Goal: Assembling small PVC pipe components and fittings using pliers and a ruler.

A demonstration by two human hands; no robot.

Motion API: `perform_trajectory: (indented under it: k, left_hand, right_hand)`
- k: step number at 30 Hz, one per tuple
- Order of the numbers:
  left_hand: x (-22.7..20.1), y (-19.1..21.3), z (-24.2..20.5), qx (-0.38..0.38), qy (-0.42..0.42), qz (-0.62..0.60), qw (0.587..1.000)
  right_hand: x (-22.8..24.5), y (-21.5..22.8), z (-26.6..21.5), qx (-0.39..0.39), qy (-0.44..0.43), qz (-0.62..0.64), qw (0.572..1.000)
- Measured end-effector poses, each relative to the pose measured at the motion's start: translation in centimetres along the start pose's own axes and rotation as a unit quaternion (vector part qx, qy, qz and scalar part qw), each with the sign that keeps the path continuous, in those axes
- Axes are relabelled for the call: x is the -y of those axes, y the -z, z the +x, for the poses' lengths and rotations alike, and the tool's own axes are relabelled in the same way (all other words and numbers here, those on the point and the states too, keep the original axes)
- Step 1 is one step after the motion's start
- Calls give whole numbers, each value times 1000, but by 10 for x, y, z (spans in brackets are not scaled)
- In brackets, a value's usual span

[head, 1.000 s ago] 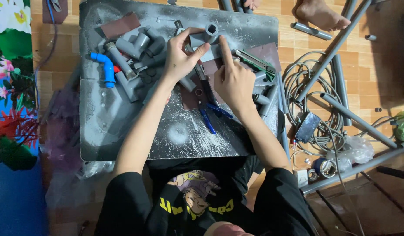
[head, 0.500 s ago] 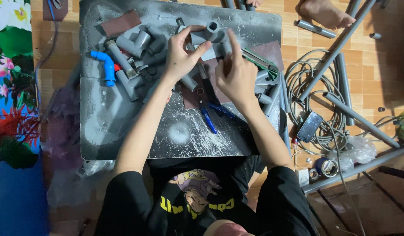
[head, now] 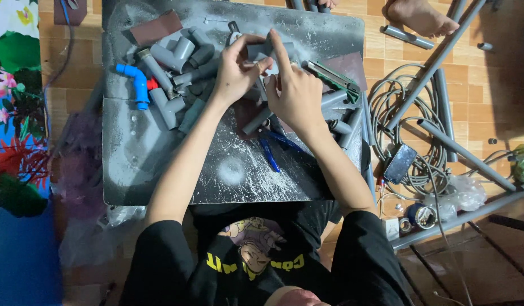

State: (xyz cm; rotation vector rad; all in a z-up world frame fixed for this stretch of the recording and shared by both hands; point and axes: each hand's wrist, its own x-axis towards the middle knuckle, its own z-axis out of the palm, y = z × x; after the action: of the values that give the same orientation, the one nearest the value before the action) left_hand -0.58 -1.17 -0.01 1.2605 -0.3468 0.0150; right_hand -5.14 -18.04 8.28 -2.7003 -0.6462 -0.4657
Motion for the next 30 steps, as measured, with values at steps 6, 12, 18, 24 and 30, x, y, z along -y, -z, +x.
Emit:
perform_trajectory:
  k: [6, 12, 18, 24, 30]
  left_hand:
    - [1, 2, -2, 1, -11, -12, 1000]
    - [8, 2, 1, 30, -43, 1, 999]
    - [12, 6, -3, 3, 36, 11, 999]
    - [4, 6, -1, -2, -75, 205, 976]
    - [10, 7, -1, -16, 64, 80, 995]
  right_hand:
    - [-3, -2, -1, 5, -5, 27, 1000]
    - [-1, -4, -1, -15, -6, -67, 998]
    - [40, -8, 11, 68, -17, 124, 990]
    - [51, -8, 19, 59, 8, 95, 994]
    - [45, 2, 21, 103, -63, 106, 987]
